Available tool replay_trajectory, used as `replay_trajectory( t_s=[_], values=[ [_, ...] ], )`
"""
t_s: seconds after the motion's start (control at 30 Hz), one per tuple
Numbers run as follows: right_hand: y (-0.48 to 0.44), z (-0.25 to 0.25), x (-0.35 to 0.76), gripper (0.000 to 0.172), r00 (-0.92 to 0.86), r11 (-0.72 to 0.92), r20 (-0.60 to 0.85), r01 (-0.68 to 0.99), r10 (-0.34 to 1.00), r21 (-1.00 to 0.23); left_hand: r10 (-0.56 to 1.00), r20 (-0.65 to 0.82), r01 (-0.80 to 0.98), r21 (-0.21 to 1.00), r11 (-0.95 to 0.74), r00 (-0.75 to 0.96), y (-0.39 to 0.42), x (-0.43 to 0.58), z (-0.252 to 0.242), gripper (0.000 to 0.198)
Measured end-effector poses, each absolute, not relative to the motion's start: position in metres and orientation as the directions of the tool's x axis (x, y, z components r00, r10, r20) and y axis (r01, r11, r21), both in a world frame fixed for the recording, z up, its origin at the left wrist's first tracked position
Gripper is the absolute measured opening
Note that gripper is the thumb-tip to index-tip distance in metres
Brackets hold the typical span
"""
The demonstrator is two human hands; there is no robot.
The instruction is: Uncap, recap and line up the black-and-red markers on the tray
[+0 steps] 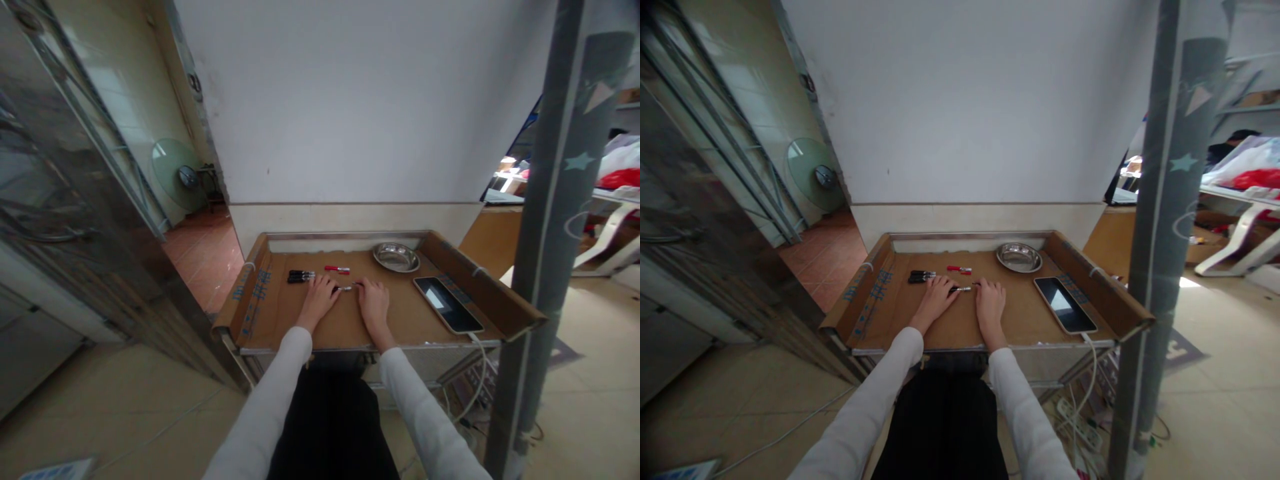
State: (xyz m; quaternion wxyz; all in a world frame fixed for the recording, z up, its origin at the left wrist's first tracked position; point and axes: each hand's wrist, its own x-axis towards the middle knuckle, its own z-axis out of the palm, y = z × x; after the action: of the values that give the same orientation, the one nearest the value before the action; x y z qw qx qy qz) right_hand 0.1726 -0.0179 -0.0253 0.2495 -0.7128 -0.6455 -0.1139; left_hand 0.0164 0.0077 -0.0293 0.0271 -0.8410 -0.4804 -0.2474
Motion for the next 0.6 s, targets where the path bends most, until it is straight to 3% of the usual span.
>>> replay_trajectory(
  t_s=[0.33,0.47,0.6],
  values=[
    [-0.0196,-0.0227,0.1702,0.021,0.067,-0.001,0.475,0.990,0.877,-0.139,0.810,0.450,0.814,0.257,-0.521,0.377,0.0061,0.0173,-0.0269,0.018],
    [-0.0177,-0.0239,0.1700,0.021,-0.029,0.105,0.479,0.985,0.877,-0.134,0.813,0.457,0.792,0.311,-0.526,0.361,0.0020,0.0157,-0.0244,0.017],
    [-0.0152,-0.0288,0.1679,0.023,-0.136,0.282,0.487,0.928,0.863,-0.241,0.802,0.471,0.755,0.354,-0.553,0.367,-0.0007,0.0131,-0.0256,0.016]
  ],
)
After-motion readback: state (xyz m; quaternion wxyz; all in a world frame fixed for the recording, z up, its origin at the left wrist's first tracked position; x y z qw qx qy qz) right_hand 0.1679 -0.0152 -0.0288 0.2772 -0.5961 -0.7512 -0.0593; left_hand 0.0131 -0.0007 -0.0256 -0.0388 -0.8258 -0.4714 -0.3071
